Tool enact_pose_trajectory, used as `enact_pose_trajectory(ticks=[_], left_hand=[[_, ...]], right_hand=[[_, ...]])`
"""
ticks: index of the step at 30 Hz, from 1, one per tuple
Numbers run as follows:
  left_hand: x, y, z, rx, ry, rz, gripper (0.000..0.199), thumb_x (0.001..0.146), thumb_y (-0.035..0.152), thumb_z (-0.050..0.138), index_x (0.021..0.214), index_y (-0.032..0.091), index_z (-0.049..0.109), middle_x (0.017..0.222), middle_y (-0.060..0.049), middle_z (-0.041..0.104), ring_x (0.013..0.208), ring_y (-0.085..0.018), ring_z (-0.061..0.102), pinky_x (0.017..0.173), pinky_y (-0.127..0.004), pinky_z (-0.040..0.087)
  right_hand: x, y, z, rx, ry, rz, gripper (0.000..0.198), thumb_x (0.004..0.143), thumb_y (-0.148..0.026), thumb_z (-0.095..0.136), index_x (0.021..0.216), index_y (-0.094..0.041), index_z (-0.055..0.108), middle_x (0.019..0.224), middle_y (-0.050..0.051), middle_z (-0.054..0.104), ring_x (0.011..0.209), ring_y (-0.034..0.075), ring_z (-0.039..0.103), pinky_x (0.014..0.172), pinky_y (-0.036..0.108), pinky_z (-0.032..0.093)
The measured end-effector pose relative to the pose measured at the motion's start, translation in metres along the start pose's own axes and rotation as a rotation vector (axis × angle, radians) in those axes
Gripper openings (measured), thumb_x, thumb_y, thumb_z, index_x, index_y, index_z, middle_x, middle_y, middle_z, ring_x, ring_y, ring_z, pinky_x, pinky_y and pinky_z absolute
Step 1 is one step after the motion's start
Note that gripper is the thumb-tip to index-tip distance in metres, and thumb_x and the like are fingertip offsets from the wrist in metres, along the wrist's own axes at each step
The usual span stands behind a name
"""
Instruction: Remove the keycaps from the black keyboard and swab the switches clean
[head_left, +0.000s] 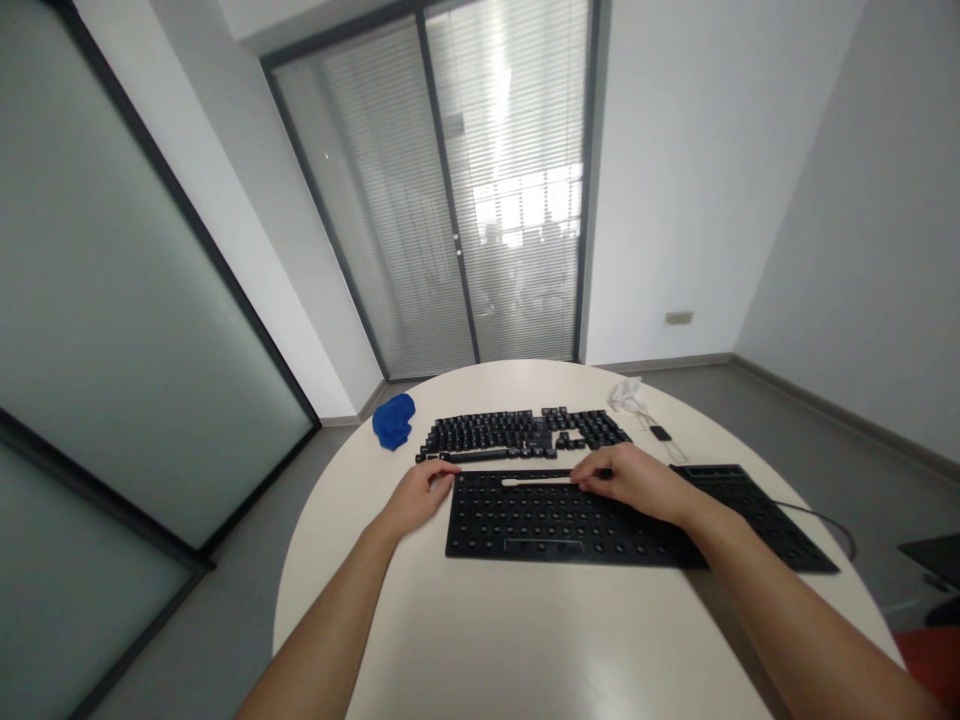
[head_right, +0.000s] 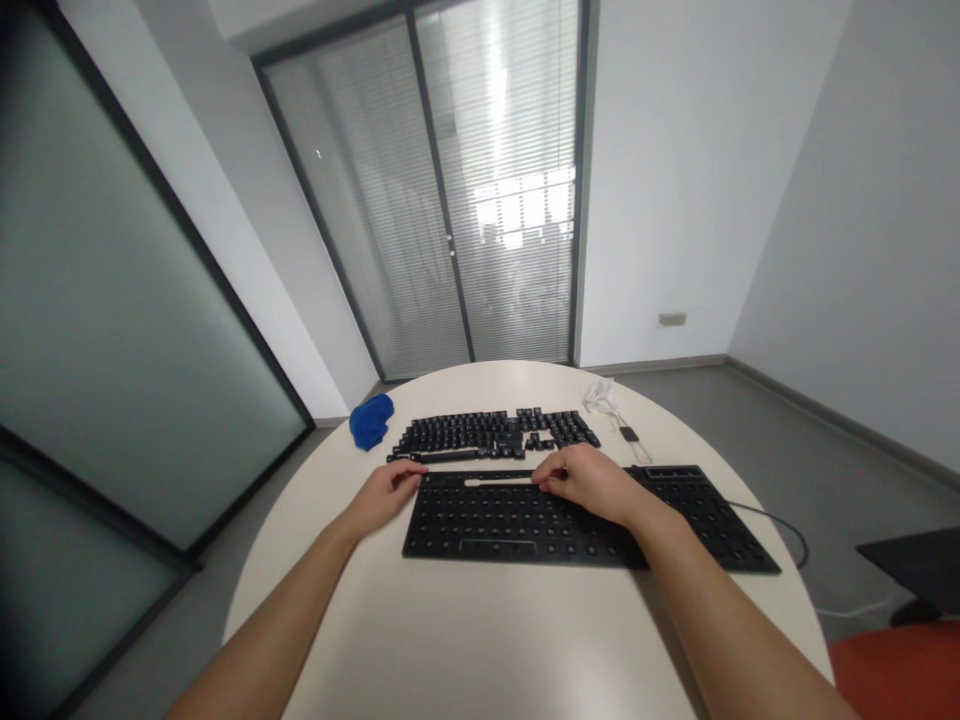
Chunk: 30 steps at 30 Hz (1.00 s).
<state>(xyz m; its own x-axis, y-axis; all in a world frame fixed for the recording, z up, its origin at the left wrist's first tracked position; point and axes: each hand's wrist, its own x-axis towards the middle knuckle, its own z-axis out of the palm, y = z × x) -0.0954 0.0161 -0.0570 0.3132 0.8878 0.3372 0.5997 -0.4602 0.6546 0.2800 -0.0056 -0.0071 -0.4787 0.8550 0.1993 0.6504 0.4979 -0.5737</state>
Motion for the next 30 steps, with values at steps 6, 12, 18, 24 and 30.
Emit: enact_pose_trajectory(ticks=[6, 12, 18, 24, 30], left_hand=[[0.000, -0.001, 0.000, 0.001, 0.005, 0.009, 0.024, 0.090, 0.025, 0.057, 0.106, 0.021, 0.073, 0.101, -0.006, 0.074, 0.092, -0.022, 0.066, 0.085, -0.034, 0.052], [0.000, -0.001, 0.000, 0.003, 0.004, -0.004, 0.023, 0.090, 0.026, 0.057, 0.105, 0.021, 0.073, 0.100, -0.006, 0.073, 0.091, -0.021, 0.066, 0.086, -0.034, 0.051], [0.000, -0.003, 0.000, 0.007, 0.002, 0.009, 0.023, 0.090, 0.025, 0.057, 0.106, 0.022, 0.073, 0.102, -0.005, 0.073, 0.093, -0.021, 0.066, 0.087, -0.033, 0.051], [-0.001, -0.002, 0.000, 0.001, 0.002, -0.005, 0.024, 0.091, 0.026, 0.057, 0.109, 0.022, 0.073, 0.102, -0.005, 0.073, 0.092, -0.021, 0.066, 0.086, -0.033, 0.051], [-0.001, -0.003, 0.000, 0.005, 0.004, 0.003, 0.022, 0.091, 0.025, 0.057, 0.105, 0.022, 0.073, 0.102, -0.005, 0.073, 0.092, -0.021, 0.066, 0.084, -0.032, 0.050]], right_hand=[[-0.001, 0.003, -0.001, 0.017, -0.011, 0.004, 0.018, 0.082, -0.027, 0.063, 0.087, -0.024, 0.080, 0.092, 0.002, 0.079, 0.085, 0.023, 0.073, 0.086, 0.033, 0.055], [-0.001, 0.006, -0.002, 0.048, -0.021, 0.014, 0.018, 0.081, -0.028, 0.063, 0.084, -0.024, 0.080, 0.091, 0.002, 0.079, 0.084, 0.023, 0.072, 0.084, 0.033, 0.056], [-0.002, 0.011, -0.002, 0.063, -0.018, 0.011, 0.018, 0.080, -0.027, 0.063, 0.083, -0.023, 0.080, 0.092, 0.002, 0.079, 0.085, 0.023, 0.072, 0.083, 0.031, 0.055], [-0.003, 0.013, -0.004, 0.099, -0.048, 0.043, 0.018, 0.080, -0.026, 0.062, 0.083, -0.022, 0.080, 0.090, 0.002, 0.079, 0.084, 0.023, 0.073, 0.082, 0.031, 0.055], [-0.004, 0.011, -0.007, 0.113, -0.065, 0.068, 0.018, 0.079, -0.026, 0.062, 0.082, -0.022, 0.080, 0.091, 0.002, 0.079, 0.085, 0.024, 0.073, 0.081, 0.032, 0.055]])
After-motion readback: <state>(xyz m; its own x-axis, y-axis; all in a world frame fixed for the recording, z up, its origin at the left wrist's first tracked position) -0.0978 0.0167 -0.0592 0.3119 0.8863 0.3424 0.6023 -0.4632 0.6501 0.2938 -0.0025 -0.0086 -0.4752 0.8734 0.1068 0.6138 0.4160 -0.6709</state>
